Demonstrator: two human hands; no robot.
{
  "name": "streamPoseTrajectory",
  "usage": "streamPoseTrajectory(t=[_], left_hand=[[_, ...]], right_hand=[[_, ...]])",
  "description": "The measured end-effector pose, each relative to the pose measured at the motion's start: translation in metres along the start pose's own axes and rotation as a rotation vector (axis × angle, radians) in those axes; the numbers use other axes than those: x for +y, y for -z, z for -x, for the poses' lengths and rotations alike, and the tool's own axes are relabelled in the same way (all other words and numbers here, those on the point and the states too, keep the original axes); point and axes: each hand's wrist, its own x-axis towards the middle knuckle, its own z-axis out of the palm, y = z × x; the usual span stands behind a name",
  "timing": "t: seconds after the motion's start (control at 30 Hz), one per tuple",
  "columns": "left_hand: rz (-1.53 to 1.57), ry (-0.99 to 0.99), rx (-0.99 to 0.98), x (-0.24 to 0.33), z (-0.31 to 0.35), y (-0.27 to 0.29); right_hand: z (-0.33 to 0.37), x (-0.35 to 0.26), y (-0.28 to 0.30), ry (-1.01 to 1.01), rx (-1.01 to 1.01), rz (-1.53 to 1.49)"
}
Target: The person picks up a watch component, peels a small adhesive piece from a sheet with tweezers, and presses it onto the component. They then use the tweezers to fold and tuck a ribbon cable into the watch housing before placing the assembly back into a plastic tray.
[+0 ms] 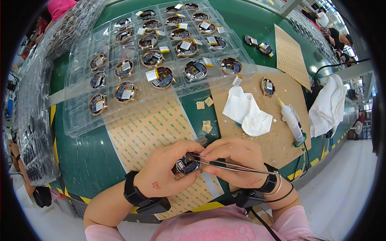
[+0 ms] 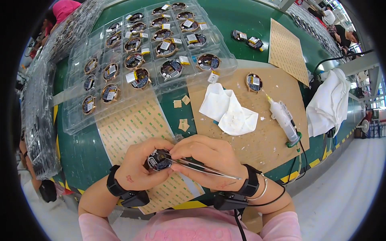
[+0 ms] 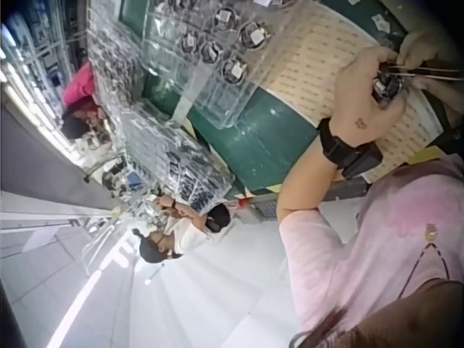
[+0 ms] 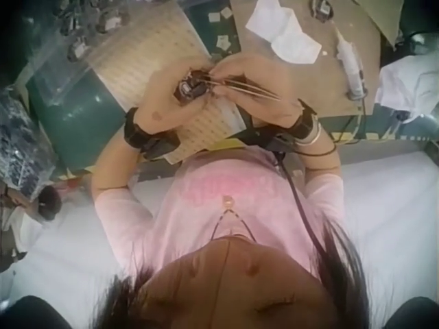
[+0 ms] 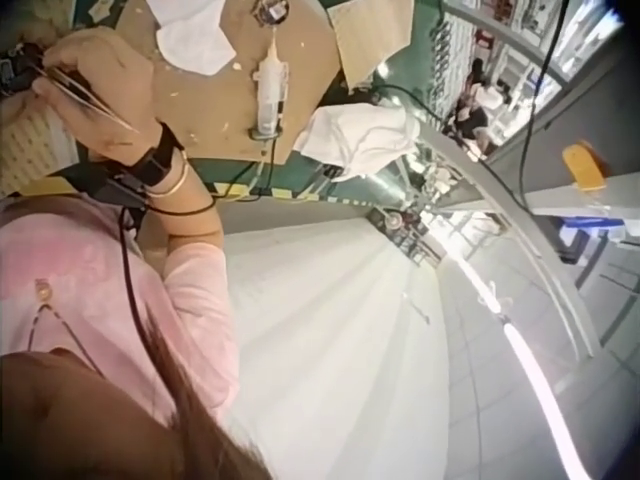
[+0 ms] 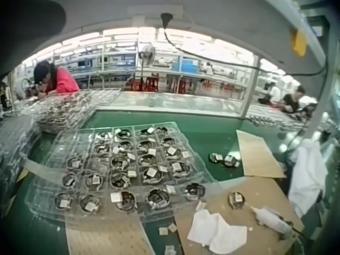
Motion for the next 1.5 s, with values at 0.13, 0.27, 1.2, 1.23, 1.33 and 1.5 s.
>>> streamPoseTrajectory(t=[0.13, 0.27, 1.2, 1.23, 1.33, 1.5], left_hand=[[-0.015, -0.011, -0.010, -0.002, 0.000, 0.001], [-0.037, -0.027, -0.029, -0.004, 0.001, 0.001], [-0.070, -0.032, 0.016, -0.003, 0.002, 0.002], [-0.069, -0.031, 0.016, -0.004, 0.002, 0.002], [-0.075, -0.045, 0.042, -0.005, 0.002, 0.001], [-0.007, 0.069, -0.019, 0.006, 0.000, 0.005]], right_hand=[[0.000, -0.001, 0.000, 0.011, 0.001, 0.023], [0.001, 0.000, -0.001, 0.018, 0.003, 0.022], [0.003, -0.001, -0.002, 0.096, -0.007, 0.068], [0.003, -0.001, -0.002, 0.113, -0.014, 0.076], [0.003, 0.000, -0.003, 0.140, -0.028, 0.095], [0.002, 0.001, -0.002, 0.177, -0.053, 0.129]])
